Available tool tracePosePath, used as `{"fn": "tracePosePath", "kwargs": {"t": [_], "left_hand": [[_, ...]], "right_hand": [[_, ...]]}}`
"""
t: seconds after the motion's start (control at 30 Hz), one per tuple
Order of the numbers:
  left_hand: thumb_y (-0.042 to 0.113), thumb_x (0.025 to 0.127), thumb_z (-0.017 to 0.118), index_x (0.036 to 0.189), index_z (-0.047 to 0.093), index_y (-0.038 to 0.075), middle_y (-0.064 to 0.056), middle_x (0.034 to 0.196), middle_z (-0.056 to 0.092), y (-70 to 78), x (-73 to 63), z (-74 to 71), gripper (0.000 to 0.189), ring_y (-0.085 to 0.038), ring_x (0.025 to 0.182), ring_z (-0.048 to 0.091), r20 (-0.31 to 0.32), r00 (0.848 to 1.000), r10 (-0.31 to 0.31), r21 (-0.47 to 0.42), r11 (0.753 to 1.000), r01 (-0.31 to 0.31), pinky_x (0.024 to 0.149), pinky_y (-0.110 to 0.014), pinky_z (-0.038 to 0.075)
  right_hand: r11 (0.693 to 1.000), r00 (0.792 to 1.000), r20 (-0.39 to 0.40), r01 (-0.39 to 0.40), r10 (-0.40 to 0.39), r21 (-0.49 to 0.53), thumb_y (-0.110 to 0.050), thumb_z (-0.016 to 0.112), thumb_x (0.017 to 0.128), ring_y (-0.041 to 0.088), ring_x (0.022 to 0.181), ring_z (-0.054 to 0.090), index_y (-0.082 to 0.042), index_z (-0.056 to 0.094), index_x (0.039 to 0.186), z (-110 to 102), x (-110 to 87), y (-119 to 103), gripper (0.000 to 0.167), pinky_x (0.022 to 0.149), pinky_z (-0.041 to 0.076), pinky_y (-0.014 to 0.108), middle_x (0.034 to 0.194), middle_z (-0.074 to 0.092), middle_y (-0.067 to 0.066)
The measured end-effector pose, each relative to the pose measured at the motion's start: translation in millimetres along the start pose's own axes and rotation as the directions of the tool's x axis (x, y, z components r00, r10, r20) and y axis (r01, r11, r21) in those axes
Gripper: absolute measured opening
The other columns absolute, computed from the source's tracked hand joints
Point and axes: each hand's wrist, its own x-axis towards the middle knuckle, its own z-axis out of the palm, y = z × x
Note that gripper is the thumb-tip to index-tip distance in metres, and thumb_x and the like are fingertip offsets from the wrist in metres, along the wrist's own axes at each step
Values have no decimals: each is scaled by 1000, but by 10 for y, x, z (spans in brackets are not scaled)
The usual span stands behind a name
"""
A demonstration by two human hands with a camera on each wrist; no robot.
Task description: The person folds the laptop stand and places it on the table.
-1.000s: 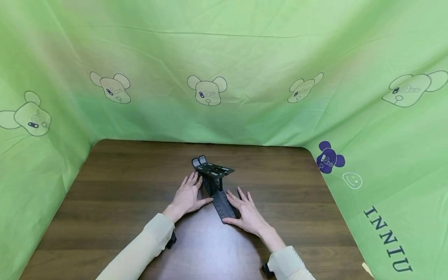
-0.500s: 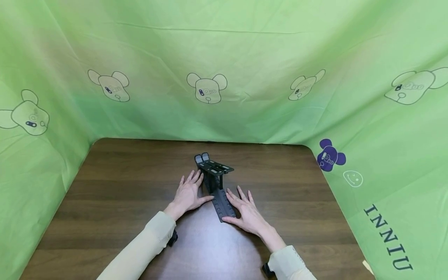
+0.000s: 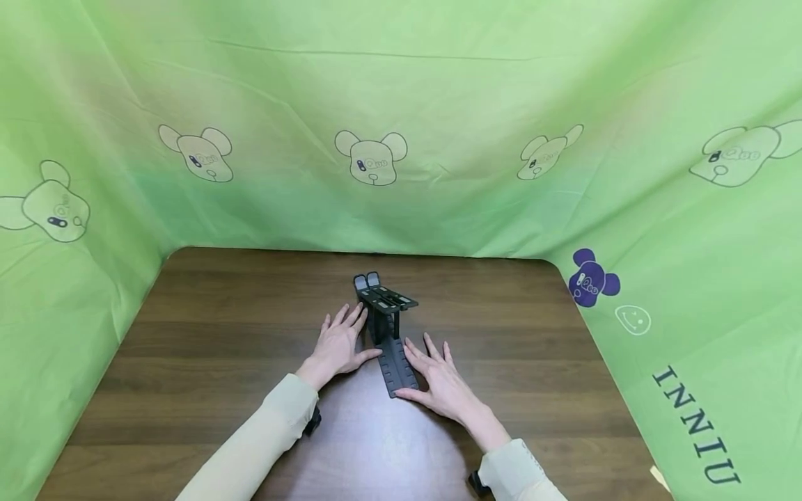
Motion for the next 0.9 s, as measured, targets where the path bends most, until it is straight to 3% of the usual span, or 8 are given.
{"fn": "tracePosePath", "kwargs": {"t": [0.33, 0.9], "left_hand": [[67, 100, 70, 172, 39, 15, -5, 181, 36, -51, 42, -50, 94, -40, 164, 37, 23, 997, 69, 129, 989, -71, 128, -63, 41], [67, 101, 68, 173, 35, 15, -4, 183, 32, -135, 109, -92, 95, -43, 166, 32, 62, 989, 135, 124, 982, -142, 133, -68, 32]], "right_hand": [[999, 1000, -12, 3, -4, -51, -55, 78, 97, 51, 164, 33, -2, 51, 162, 32, -12, -22, 88, 128, 21, 84, 172, 48, 15], [992, 997, -52, 44, -51, -119, -57, 76, 97, 51, 162, 39, -1, 53, 161, 89, -18, -64, 88, 129, 28, 80, 170, 51, 18]]}}
